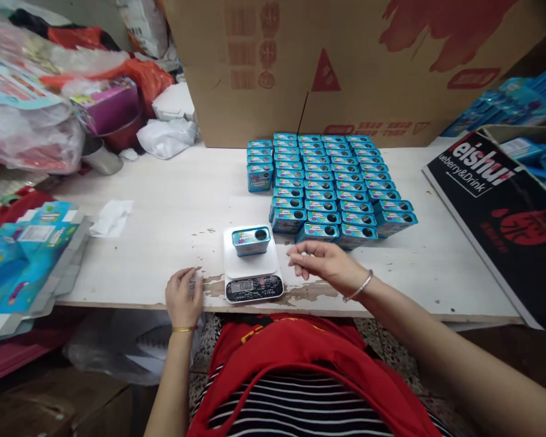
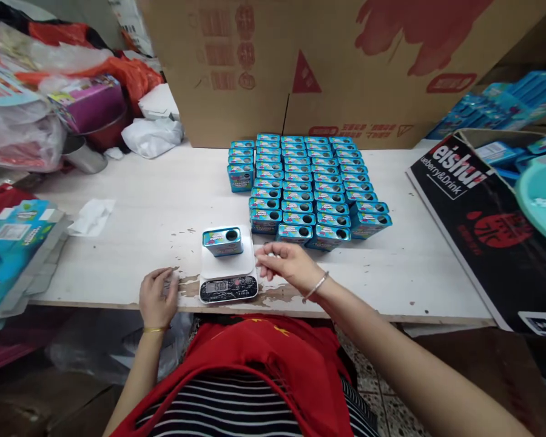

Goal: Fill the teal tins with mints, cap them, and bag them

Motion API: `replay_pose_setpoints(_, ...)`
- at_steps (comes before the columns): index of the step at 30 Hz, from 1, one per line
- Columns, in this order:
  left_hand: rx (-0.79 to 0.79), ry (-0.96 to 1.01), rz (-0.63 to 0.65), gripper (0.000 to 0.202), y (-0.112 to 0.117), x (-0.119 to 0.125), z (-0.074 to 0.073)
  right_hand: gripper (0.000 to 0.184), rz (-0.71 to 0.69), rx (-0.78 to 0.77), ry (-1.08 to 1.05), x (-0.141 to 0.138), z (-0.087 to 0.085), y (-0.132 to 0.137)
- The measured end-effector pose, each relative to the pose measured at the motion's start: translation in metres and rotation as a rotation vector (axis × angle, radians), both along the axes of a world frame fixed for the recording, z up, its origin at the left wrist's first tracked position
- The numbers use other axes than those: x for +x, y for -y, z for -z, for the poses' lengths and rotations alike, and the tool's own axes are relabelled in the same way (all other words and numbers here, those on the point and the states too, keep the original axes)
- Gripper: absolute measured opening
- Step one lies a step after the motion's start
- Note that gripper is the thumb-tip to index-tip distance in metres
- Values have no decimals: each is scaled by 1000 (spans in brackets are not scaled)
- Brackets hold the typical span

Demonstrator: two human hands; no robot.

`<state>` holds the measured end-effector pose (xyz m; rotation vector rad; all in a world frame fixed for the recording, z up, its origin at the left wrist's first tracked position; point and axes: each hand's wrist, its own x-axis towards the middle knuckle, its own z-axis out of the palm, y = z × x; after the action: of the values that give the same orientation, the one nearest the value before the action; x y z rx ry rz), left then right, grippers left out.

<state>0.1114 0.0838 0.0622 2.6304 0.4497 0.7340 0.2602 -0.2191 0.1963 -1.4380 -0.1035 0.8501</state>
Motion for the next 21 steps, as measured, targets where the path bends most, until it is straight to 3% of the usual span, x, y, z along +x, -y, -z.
replay_pose_setpoints(3,12,29,-42,23,3,1,3,24,-115,-49,252,21,-22,-26)
replay_pose_setpoints(6,16,47,-47,21,2,2,3,13,-177,-162,432,35,-31,-47)
replay_pose_setpoints(10,32,80,-43,19,1,1,5,9,-247,-369,659,44,-29,-66)
replay_pose_setpoints(14,34,102,-42,18,1,2,6,5,-341,-470,930,47,-23,-74)
replay_pose_setpoints(21,21,106,-56,16,2,2,7,13,-424,-500,992,48,-26,-76)
